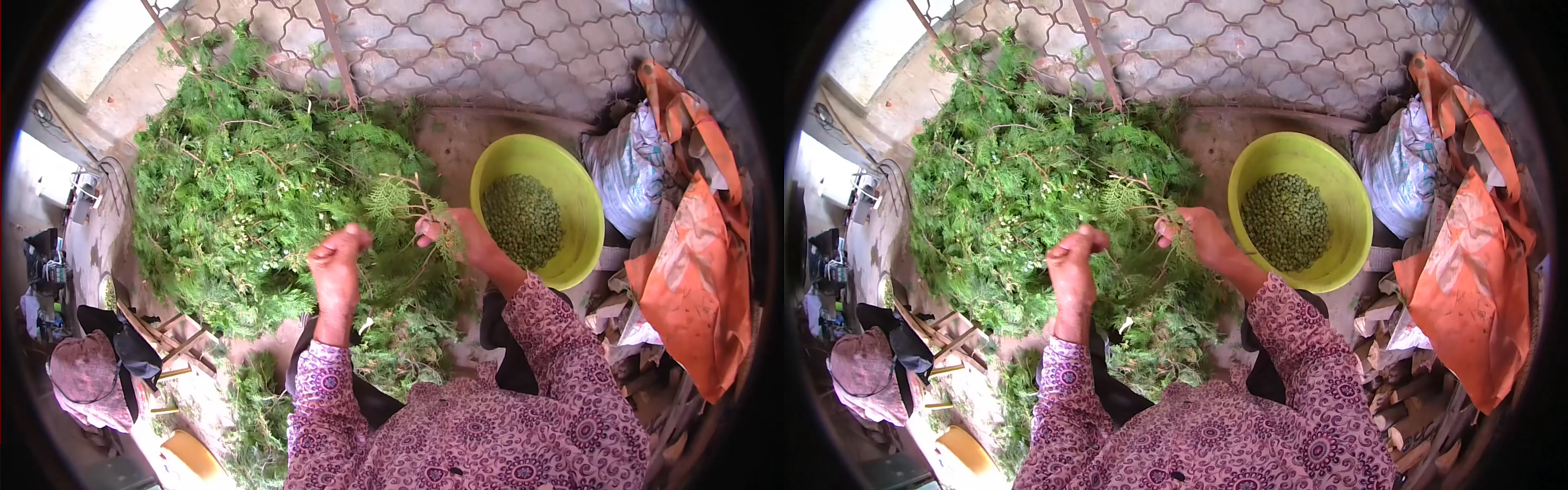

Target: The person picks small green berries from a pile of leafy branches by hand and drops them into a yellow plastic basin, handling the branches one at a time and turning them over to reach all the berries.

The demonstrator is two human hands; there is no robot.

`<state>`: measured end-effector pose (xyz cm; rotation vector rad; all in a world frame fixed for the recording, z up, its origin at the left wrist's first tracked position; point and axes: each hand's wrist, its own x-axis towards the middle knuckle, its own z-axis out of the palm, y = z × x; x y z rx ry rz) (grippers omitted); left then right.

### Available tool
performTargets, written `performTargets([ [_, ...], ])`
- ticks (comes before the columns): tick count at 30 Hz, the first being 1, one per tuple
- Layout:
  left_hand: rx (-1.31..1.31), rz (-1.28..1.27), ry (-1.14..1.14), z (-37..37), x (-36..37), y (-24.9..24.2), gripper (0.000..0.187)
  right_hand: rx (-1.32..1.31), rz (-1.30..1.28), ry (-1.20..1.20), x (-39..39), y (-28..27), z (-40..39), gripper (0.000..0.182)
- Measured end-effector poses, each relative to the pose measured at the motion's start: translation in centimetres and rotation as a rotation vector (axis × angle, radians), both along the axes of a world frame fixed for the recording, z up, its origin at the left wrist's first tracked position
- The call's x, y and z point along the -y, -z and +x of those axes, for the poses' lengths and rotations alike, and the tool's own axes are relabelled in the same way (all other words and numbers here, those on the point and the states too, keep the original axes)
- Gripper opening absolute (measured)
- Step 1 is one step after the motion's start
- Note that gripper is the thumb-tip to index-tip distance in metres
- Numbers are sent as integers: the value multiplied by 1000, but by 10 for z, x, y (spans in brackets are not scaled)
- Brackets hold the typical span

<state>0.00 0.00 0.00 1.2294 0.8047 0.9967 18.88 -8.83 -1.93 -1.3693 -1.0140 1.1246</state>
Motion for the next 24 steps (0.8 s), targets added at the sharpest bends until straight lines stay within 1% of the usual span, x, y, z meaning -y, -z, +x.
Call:
performTargets([
  [1,21,-17,50,3,6,7,19,8,-22,7,0,-8,-5,30],
  [2,41,-109,41,8,12,16,18,17,-45,12,0,-10,-8,31],
  [3,2,-191,52,9,16,18,24,23,-48,3,0,-15,-12,31],
  [5,103,-322,155,6,11,24,34,18,-23,19,-1,-14,-20,32],
  [6,103,-320,149,4,8,25,34,120,30,-28,-1,-12,-22,29],
  [7,266,-489,146,3,4,25,38,120,32,-32,0,-8,-24,29],
  [8,429,-656,143,1,1,24,44,298,74,-89,2,-2,-27,26],
  [9,430,-656,140,0,-1,21,44,476,116,-145,2,7,-30,25],
  [10,465,-730,132,-1,-2,17,46,634,397,-178,-2,16,-32,21],
  [11,500,-804,124,-2,-3,14,49,635,399,-181,1,21,-35,21],
  [12,537,-725,157,-2,-3,17,48,715,418,-197,4,21,-41,21],
  [13,539,-722,157,-3,-3,18,48,794,436,-213,7,22,-44,21],
  [15,335,-673,156,-3,-1,15,44,789,401,-222,8,24,-46,22],
  [17,333,-678,121,1,5,21,42,830,412,-238,9,25,-45,24],
  [19,252,-602,115,4,6,31,41,878,428,-243,7,33,-42,24],
  [20,262,-641,65,3,7,32,36,928,445,-246,6,35,-41,24],
  [21,261,-642,63,1,9,28,36,926,444,-247,7,32,-42,24],
  [23,80,-435,107,-2,10,23,29,861,489,-280,9,21,-42,26],
  [24,80,-433,107,-2,12,20,29,861,491,-279,10,16,-37,26],
])
